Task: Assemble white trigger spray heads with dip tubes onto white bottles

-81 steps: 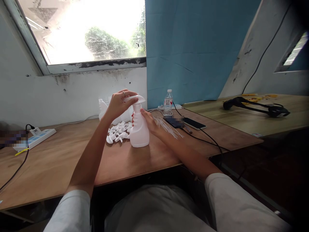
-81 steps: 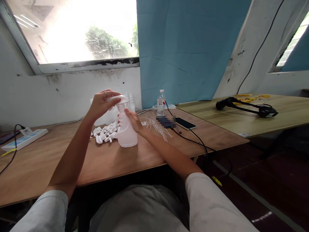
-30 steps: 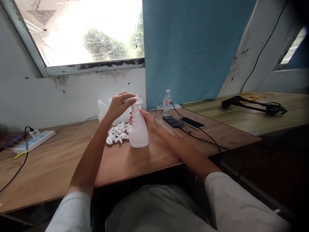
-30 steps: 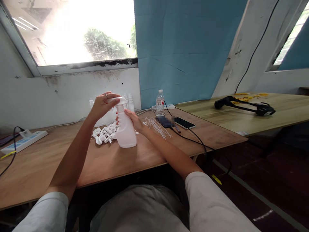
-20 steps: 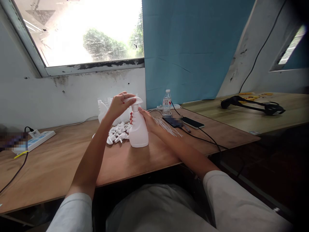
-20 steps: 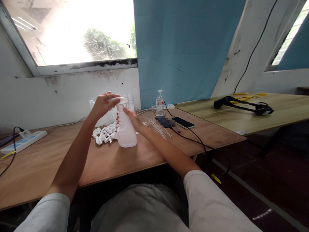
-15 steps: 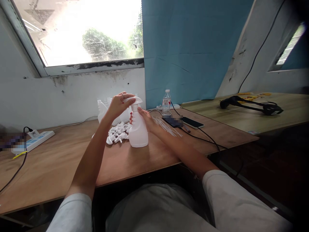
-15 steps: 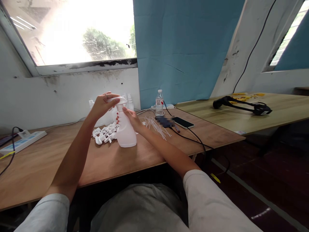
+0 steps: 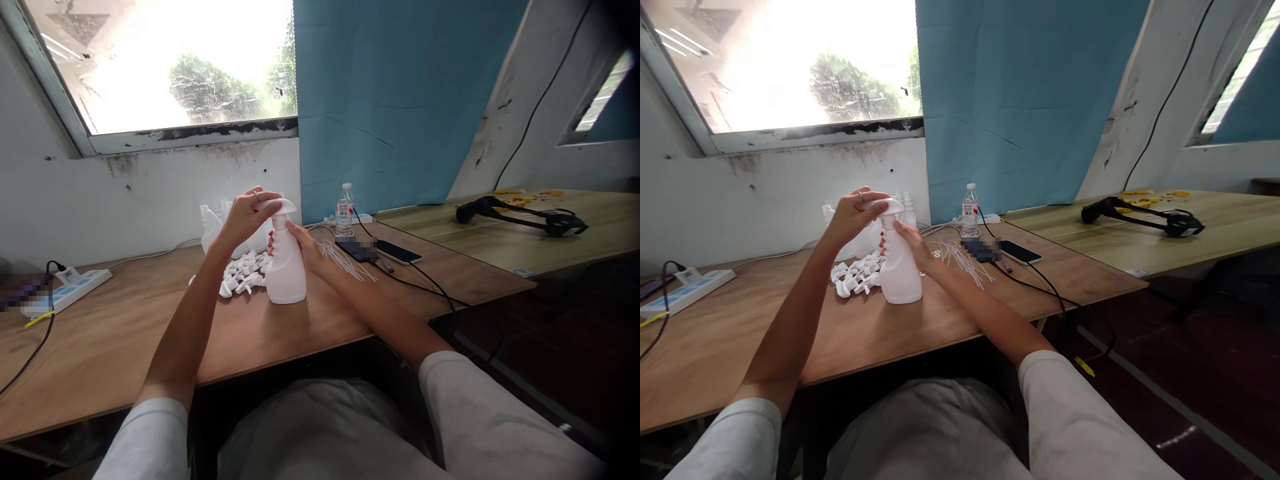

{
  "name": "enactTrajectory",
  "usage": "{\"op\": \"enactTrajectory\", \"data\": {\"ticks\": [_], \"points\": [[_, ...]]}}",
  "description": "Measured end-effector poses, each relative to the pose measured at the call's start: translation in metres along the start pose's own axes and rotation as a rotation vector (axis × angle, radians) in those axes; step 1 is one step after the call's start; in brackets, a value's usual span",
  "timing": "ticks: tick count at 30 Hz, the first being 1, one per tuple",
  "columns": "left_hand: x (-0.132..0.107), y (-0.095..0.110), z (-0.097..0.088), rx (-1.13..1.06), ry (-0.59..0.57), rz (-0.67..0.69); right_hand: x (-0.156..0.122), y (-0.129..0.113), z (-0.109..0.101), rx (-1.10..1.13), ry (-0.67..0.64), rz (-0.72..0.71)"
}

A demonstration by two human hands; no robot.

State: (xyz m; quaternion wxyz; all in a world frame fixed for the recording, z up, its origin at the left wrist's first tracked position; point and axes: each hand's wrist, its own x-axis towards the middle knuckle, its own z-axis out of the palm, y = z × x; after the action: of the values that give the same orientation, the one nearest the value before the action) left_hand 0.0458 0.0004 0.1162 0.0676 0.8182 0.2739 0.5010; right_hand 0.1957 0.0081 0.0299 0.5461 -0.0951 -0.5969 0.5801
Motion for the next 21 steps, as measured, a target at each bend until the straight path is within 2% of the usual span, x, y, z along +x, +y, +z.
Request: {"op": "enactTrajectory", "data": {"ticks": [6, 11, 15, 21], "points": [[0.0013, -0.0003, -0.0012, -0.037, -0.011, -0.053, 0.0023, 0.0009, 0.0028, -0.117, 0.075, -0.04], [0.0016, -0.0023, -0.0005, -0.05, -0.011, -0.053, 0.0023, -0.0008, 0.0046, -0.04, 0.051, -0.017], [0.0012, -0.0021, 0.0, -0.053, -0.016, -0.05, 0.0007, -0.0026, 0.0063, -0.146, 0.109, -0.032], [0.0009, -0.0003, 0.0009, -0.052, -0.019, -0.035, -0.0008, -0.0036, 0.0067, -0.042, 0.055, -0.014]]}}
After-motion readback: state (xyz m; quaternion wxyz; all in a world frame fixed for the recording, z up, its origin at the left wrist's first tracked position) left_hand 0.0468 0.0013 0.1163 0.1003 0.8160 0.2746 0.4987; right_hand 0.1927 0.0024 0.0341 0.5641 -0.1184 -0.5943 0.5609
